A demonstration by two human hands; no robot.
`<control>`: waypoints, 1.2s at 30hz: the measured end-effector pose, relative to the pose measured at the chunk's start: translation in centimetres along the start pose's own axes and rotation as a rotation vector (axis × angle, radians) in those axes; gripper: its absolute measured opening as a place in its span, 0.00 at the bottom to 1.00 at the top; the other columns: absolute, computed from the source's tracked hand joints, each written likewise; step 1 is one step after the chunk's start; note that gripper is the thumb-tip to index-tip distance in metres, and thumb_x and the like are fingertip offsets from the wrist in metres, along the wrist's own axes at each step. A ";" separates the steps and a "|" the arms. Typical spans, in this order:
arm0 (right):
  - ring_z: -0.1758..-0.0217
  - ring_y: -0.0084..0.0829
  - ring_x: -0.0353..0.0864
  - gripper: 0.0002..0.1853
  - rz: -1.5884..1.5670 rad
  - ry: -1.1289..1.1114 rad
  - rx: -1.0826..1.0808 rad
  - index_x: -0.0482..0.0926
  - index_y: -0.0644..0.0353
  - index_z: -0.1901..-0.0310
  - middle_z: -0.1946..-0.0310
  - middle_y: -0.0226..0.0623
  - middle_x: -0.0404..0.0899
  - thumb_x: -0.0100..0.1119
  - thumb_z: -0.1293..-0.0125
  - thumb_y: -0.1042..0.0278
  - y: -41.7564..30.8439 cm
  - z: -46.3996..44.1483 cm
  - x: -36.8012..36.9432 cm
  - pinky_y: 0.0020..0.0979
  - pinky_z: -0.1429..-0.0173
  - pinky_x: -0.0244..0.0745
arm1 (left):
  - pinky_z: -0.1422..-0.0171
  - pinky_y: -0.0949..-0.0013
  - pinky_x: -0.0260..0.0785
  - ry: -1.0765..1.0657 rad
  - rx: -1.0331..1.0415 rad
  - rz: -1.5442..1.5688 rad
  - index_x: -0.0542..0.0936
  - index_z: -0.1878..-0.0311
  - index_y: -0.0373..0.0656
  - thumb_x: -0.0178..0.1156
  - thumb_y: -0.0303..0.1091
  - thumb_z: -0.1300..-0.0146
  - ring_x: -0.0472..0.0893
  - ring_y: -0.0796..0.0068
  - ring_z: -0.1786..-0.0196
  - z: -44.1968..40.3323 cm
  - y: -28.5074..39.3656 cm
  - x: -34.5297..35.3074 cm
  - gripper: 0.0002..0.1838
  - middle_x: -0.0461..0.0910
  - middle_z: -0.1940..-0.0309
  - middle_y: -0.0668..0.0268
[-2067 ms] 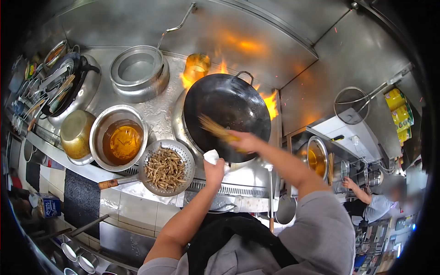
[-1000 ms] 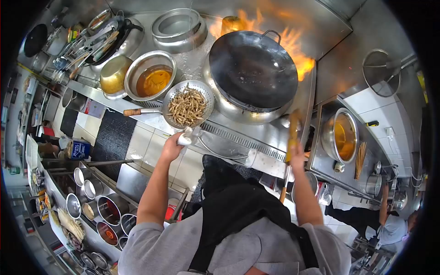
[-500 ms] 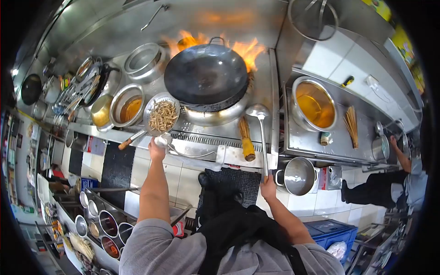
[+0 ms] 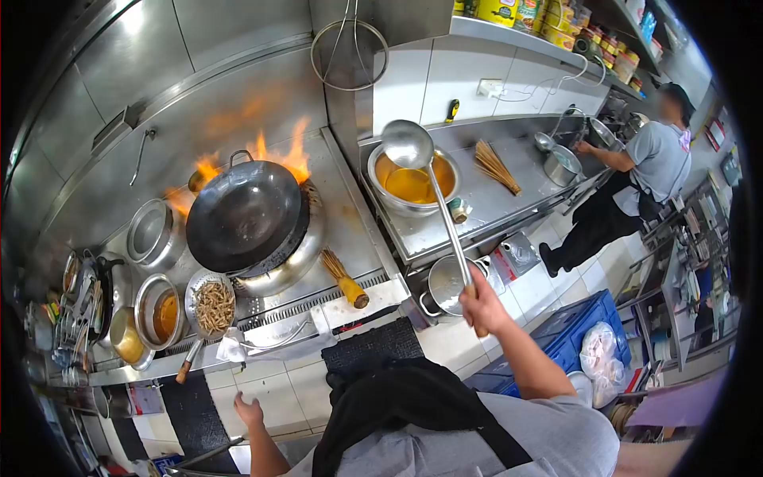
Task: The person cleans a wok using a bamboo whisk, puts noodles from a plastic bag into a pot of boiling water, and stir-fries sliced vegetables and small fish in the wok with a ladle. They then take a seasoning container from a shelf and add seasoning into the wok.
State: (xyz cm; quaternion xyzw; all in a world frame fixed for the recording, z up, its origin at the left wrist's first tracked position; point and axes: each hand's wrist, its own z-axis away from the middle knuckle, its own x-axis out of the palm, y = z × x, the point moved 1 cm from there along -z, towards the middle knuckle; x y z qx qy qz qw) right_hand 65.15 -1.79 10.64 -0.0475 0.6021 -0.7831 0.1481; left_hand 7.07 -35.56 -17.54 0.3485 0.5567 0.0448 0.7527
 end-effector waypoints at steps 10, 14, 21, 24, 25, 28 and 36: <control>0.81 0.25 0.69 0.41 -0.259 0.052 0.166 0.49 0.51 0.23 0.74 0.33 0.70 0.54 0.37 0.80 -3.5 -3.2 2.2 0.28 0.79 0.65 | 0.62 0.59 0.76 -0.008 -0.186 -0.059 0.79 0.46 0.36 0.65 0.22 0.56 0.81 0.63 0.68 2.6 -14.8 1.6 0.28 0.82 0.70 0.56; 0.81 0.22 0.66 0.30 -0.604 -0.021 0.151 0.58 0.45 0.31 0.72 0.32 0.69 0.52 0.33 0.77 -6.0 -4.0 4.8 0.25 0.79 0.62 | 0.60 0.61 0.76 -0.034 -0.375 0.105 0.78 0.45 0.35 0.65 0.22 0.54 0.82 0.64 0.65 2.8 -17.2 0.7 0.27 0.82 0.67 0.56; 0.82 0.23 0.66 0.40 -0.532 -0.182 0.167 0.50 0.38 0.23 0.72 0.33 0.68 0.56 0.31 0.74 -10.7 -5.3 12.1 0.27 0.79 0.64 | 0.49 0.62 0.77 -0.099 -0.638 0.275 0.81 0.49 0.31 0.66 0.23 0.52 0.84 0.60 0.56 4.4 -18.0 -1.0 0.23 0.85 0.59 0.53; 0.82 0.23 0.67 0.42 -0.288 -0.224 0.174 0.48 0.41 0.22 0.73 0.32 0.69 0.57 0.33 0.74 -11.7 -7.0 16.9 0.27 0.79 0.65 | 0.59 0.63 0.75 -0.091 -0.447 0.249 0.81 0.49 0.33 0.60 0.24 0.52 0.82 0.65 0.64 1.3 -19.6 1.6 0.22 0.83 0.64 0.55; 0.82 0.24 0.68 0.43 -0.224 -0.253 0.158 0.46 0.44 0.21 0.74 0.32 0.70 0.57 0.34 0.75 -10.9 -8.3 18.0 0.27 0.79 0.65 | 0.61 0.65 0.74 -0.100 -0.383 0.123 0.81 0.48 0.34 0.60 0.24 0.50 0.81 0.66 0.66 0.8 -20.4 1.7 0.22 0.83 0.64 0.56; 0.83 0.25 0.69 0.45 -0.035 -0.286 0.146 0.45 0.46 0.20 0.74 0.33 0.70 0.55 0.36 0.79 -10.0 -11.0 21.5 0.28 0.79 0.66 | 0.57 0.62 0.75 -0.100 -0.458 0.218 0.82 0.48 0.35 0.61 0.25 0.49 0.83 0.62 0.64 -0.1 -15.8 -0.1 0.21 0.84 0.62 0.52; 0.80 0.25 0.68 0.44 0.546 -0.191 -0.194 0.48 0.44 0.20 0.71 0.36 0.75 0.52 0.36 0.80 -5.1 -14.5 22.4 0.30 0.75 0.69 | 0.62 0.61 0.74 -0.011 -0.434 0.181 0.83 0.49 0.40 0.62 0.26 0.47 0.82 0.66 0.68 -1.8 -13.6 -1.8 0.20 0.83 0.69 0.52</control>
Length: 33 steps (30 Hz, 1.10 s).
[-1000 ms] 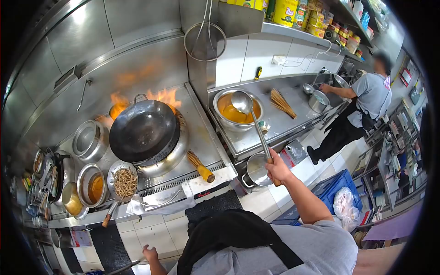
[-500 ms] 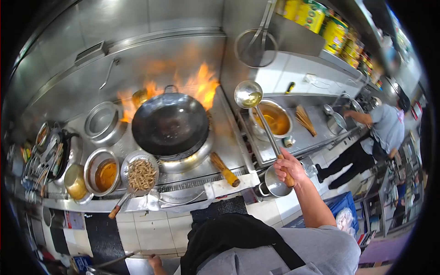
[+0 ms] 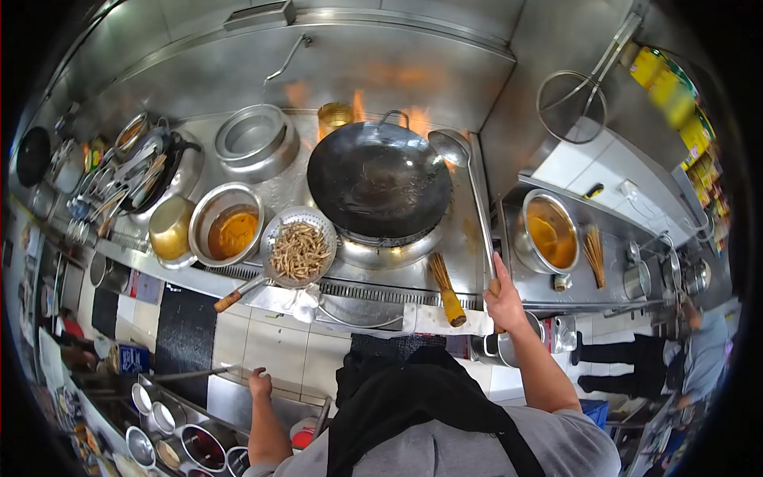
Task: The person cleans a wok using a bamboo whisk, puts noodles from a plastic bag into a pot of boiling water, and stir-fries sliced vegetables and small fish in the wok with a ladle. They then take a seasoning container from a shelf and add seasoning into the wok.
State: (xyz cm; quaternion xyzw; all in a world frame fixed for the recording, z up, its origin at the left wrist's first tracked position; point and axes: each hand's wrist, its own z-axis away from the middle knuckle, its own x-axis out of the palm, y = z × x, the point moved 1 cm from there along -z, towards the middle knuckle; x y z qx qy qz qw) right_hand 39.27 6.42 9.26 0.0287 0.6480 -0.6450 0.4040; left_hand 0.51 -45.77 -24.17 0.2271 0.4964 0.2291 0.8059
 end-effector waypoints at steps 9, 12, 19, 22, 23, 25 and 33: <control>0.84 0.24 0.70 0.49 -0.718 -0.471 0.397 0.44 0.43 0.21 0.79 0.33 0.72 0.55 0.40 0.83 0.1 -4.7 2.9 0.29 0.81 0.66 | 0.49 0.56 0.76 0.020 -0.074 -0.107 0.86 0.50 0.50 0.62 0.35 0.45 0.86 0.51 0.57 11.1 6.0 4.1 0.18 0.85 0.63 0.46; 0.84 0.22 0.68 0.41 -0.961 -0.649 0.385 0.56 0.41 0.26 0.77 0.29 0.70 0.55 0.41 0.82 1.4 -12.3 4.3 0.25 0.83 0.65 | 0.42 0.57 0.76 -0.048 -0.121 -0.040 0.86 0.47 0.50 0.56 0.29 0.42 0.85 0.52 0.51 17.4 6.6 7.0 0.20 0.85 0.55 0.50; 0.80 0.21 0.66 0.35 -0.490 -0.465 0.031 0.53 0.40 0.26 0.69 0.30 0.69 0.53 0.31 0.75 3.5 -18.1 12.0 0.26 0.81 0.64 | 0.40 0.56 0.73 0.126 -0.074 0.077 0.84 0.47 0.48 0.60 0.34 0.41 0.82 0.51 0.47 41.3 5.1 5.1 0.18 0.84 0.50 0.51; 0.80 0.22 0.66 0.32 -0.606 -0.652 0.106 0.54 0.41 0.27 0.73 0.29 0.67 0.51 0.29 0.73 5.7 -16.7 11.4 0.26 0.82 0.66 | 0.44 0.60 0.75 0.526 -0.440 0.282 0.85 0.48 0.47 0.60 0.32 0.39 0.84 0.58 0.50 53.5 4.8 1.4 0.16 0.86 0.54 0.55; 0.80 0.22 0.67 0.33 -0.677 -0.701 0.188 0.53 0.41 0.26 0.74 0.29 0.67 0.51 0.29 0.72 4.8 -14.3 9.7 0.27 0.82 0.66 | 0.45 0.62 0.75 0.675 -0.504 0.309 0.85 0.48 0.46 0.59 0.31 0.38 0.85 0.61 0.52 56.9 2.9 1.5 0.15 0.86 0.55 0.57; 0.80 0.22 0.66 0.31 -0.710 -0.733 0.195 0.55 0.44 0.28 0.75 0.28 0.66 0.52 0.29 0.71 2.7 -12.8 8.0 0.27 0.81 0.65 | 0.47 0.66 0.75 0.915 -0.559 0.464 0.84 0.48 0.43 0.57 0.28 0.36 0.84 0.69 0.54 63.2 1.9 1.3 0.14 0.87 0.57 0.60; 0.77 0.33 0.72 0.45 0.238 -0.297 -0.550 0.46 0.46 0.21 0.59 0.46 0.78 0.50 0.40 0.79 6.9 -27.1 14.6 0.35 0.75 0.70 | 0.47 0.69 0.74 1.102 -0.612 0.590 0.82 0.47 0.39 0.56 0.26 0.35 0.82 0.74 0.56 72.3 -3.2 2.7 0.14 0.85 0.58 0.63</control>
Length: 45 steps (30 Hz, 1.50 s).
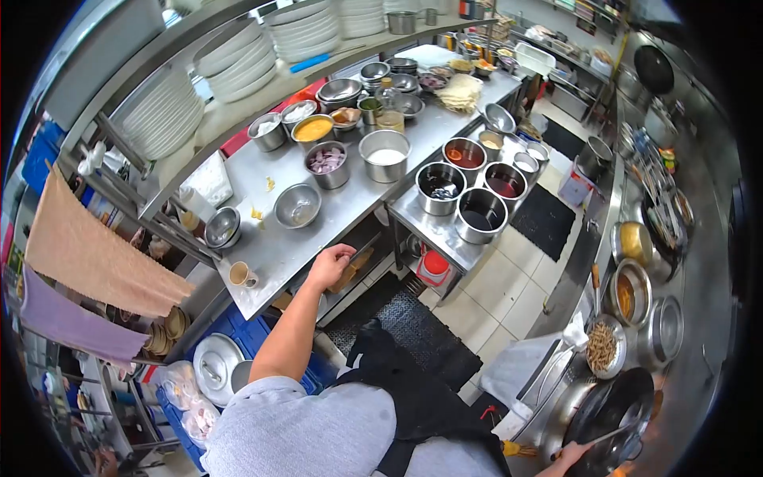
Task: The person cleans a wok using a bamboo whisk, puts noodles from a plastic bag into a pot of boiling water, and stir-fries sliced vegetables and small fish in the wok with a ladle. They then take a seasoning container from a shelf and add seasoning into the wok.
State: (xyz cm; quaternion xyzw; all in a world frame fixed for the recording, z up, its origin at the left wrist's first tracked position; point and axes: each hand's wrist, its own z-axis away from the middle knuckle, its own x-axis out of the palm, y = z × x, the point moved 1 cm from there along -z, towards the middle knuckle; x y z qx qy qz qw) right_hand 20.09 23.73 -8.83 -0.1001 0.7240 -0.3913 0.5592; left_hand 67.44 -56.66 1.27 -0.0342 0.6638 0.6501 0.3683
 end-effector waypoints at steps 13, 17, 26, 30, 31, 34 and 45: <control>0.74 0.48 0.75 0.51 0.186 -0.053 -0.012 0.41 0.42 0.19 0.55 0.56 0.76 0.44 0.46 0.84 5.4 10.3 2.2 0.49 0.71 0.72 | 0.48 0.69 0.75 -0.118 -0.042 0.237 0.84 0.49 0.39 0.56 0.24 0.38 0.83 0.73 0.56 -10.0 -10.2 -9.1 0.15 0.86 0.59 0.61; 0.74 0.51 0.74 0.54 0.145 -0.053 0.154 0.36 0.29 0.20 0.57 0.61 0.75 0.39 0.44 0.87 1.7 16.1 2.1 0.54 0.73 0.71 | 0.43 0.69 0.74 -0.351 0.096 0.150 0.82 0.48 0.39 0.53 0.23 0.34 0.83 0.74 0.52 -11.9 -8.3 -6.6 0.14 0.85 0.55 0.65; 0.59 0.42 0.80 0.55 0.462 -0.197 0.344 0.35 0.30 0.20 0.59 0.54 0.78 0.47 0.41 0.88 -4.4 21.8 0.3 0.48 0.50 0.78 | 0.40 0.65 0.75 -0.890 0.253 0.140 0.82 0.47 0.44 0.54 0.21 0.40 0.84 0.65 0.47 -9.9 -5.3 2.8 0.19 0.86 0.53 0.60; 0.53 0.45 0.83 0.56 0.513 -0.170 0.213 0.36 0.31 0.20 0.55 0.57 0.79 0.46 0.45 0.89 -5.2 21.9 -0.7 0.45 0.46 0.78 | 0.38 0.66 0.73 -1.029 0.323 -0.016 0.82 0.44 0.44 0.54 0.20 0.38 0.83 0.68 0.44 -9.6 -5.5 3.9 0.20 0.84 0.49 0.60; 0.51 0.45 0.81 0.54 0.465 -0.151 0.245 0.42 0.33 0.20 0.55 0.55 0.78 0.45 0.45 0.90 -4.7 21.1 -0.7 0.42 0.43 0.76 | 0.36 0.66 0.73 -1.042 0.297 -0.052 0.81 0.44 0.44 0.53 0.19 0.38 0.82 0.68 0.43 -9.8 -5.8 4.1 0.20 0.84 0.49 0.60; 0.50 0.45 0.80 0.52 0.375 -0.122 0.218 0.45 0.34 0.20 0.52 0.55 0.77 0.43 0.45 0.90 -1.4 17.9 -0.6 0.43 0.42 0.76 | 0.36 0.65 0.73 -1.053 0.173 -0.027 0.81 0.44 0.42 0.52 0.18 0.39 0.82 0.68 0.44 -10.9 -7.6 5.1 0.21 0.84 0.49 0.60; 0.33 0.51 0.72 0.50 0.436 -0.101 0.025 0.46 0.41 0.20 0.29 0.52 0.66 0.50 0.44 0.85 0.4 10.7 -2.5 0.42 0.29 0.64 | 0.39 0.64 0.74 -0.872 0.266 -0.184 0.82 0.47 0.41 0.51 0.18 0.44 0.84 0.63 0.48 -14.9 5.8 20.1 0.22 0.85 0.52 0.56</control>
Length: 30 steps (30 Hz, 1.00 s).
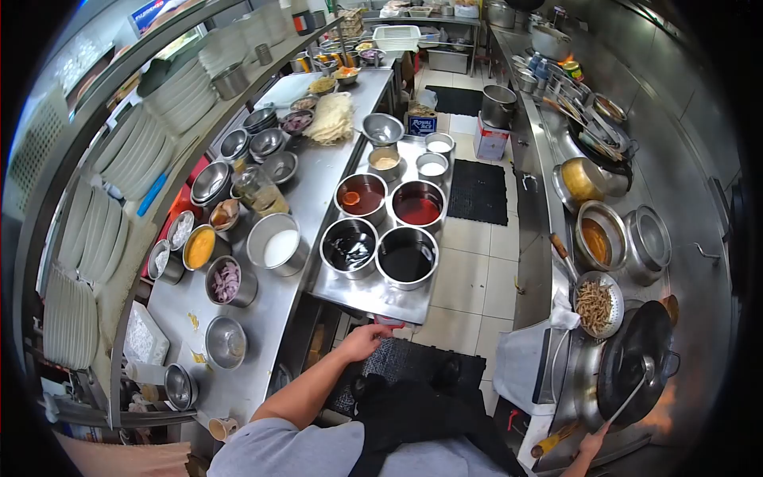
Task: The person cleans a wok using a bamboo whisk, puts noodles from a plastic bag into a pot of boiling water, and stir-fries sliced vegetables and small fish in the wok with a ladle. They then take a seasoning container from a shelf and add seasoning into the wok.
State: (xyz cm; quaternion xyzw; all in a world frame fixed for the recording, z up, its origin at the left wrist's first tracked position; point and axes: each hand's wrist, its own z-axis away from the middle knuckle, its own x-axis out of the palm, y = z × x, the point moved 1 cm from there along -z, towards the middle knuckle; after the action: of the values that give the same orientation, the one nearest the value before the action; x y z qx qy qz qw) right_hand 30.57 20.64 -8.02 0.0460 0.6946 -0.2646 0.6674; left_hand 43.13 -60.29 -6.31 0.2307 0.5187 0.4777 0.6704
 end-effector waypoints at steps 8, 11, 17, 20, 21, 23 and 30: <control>0.51 0.46 0.81 0.14 -0.049 0.098 -0.187 0.75 0.64 0.47 0.56 0.48 0.78 0.56 0.34 0.74 -13.2 0.0 -7.5 0.42 0.44 0.74 | 0.38 0.61 0.73 -0.205 0.174 -0.053 0.82 0.46 0.40 0.51 0.21 0.44 0.82 0.57 0.45 -9.2 14.0 7.6 0.21 0.84 0.50 0.54; 0.73 0.25 0.80 0.08 -0.635 -0.550 -0.140 0.80 0.61 0.62 0.73 0.33 0.80 0.56 0.30 0.66 -16.3 3.5 -0.3 0.31 0.71 0.75 | 0.37 0.61 0.72 -0.263 0.272 -0.127 0.81 0.46 0.39 0.51 0.20 0.44 0.82 0.57 0.43 -10.7 13.7 9.5 0.22 0.84 0.49 0.55; 0.63 0.42 0.85 0.15 -0.325 -1.244 0.089 0.83 0.63 0.56 0.66 0.39 0.85 0.57 0.32 0.59 -11.3 9.7 17.3 0.39 0.58 0.78 | 0.33 0.60 0.69 -0.383 0.116 -0.222 0.80 0.45 0.39 0.51 0.19 0.46 0.79 0.56 0.40 -9.1 17.1 7.1 0.24 0.81 0.47 0.52; 0.62 0.43 0.85 0.15 -0.446 -1.256 0.345 0.83 0.63 0.56 0.65 0.39 0.85 0.57 0.32 0.59 -13.4 10.3 20.6 0.39 0.58 0.78 | 0.37 0.60 0.73 -0.341 0.108 -0.245 0.82 0.46 0.42 0.53 0.23 0.41 0.83 0.56 0.45 -9.7 13.9 5.9 0.19 0.84 0.50 0.55; 0.62 0.43 0.85 0.15 -0.487 -1.256 0.391 0.83 0.63 0.56 0.65 0.39 0.84 0.57 0.32 0.59 -14.2 10.3 21.5 0.40 0.57 0.78 | 0.37 0.60 0.73 -0.339 0.100 -0.258 0.82 0.46 0.42 0.53 0.23 0.41 0.83 0.56 0.45 -9.6 14.8 5.5 0.19 0.84 0.50 0.55; 0.62 0.43 0.85 0.15 -0.559 -1.262 0.470 0.83 0.63 0.55 0.65 0.40 0.84 0.57 0.32 0.60 -15.3 10.8 23.5 0.40 0.57 0.78 | 0.39 0.58 0.73 -0.346 0.024 -0.445 0.83 0.46 0.46 0.53 0.26 0.39 0.83 0.54 0.46 -9.2 17.6 3.7 0.18 0.85 0.51 0.55; 0.61 0.44 0.85 0.15 -0.703 -1.302 0.599 0.82 0.63 0.54 0.63 0.40 0.84 0.57 0.33 0.60 -17.9 13.1 28.5 0.41 0.56 0.78 | 0.37 0.56 0.72 -0.304 -0.058 -0.605 0.82 0.43 0.48 0.50 0.21 0.48 0.82 0.53 0.44 -8.7 16.9 -1.0 0.28 0.83 0.48 0.54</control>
State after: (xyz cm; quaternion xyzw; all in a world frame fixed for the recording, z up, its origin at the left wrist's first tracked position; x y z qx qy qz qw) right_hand 31.91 -8.52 -29.31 -0.1622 0.0384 -0.6087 0.7757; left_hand 28.36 -55.45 4.65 0.1158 0.4441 0.2320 0.8576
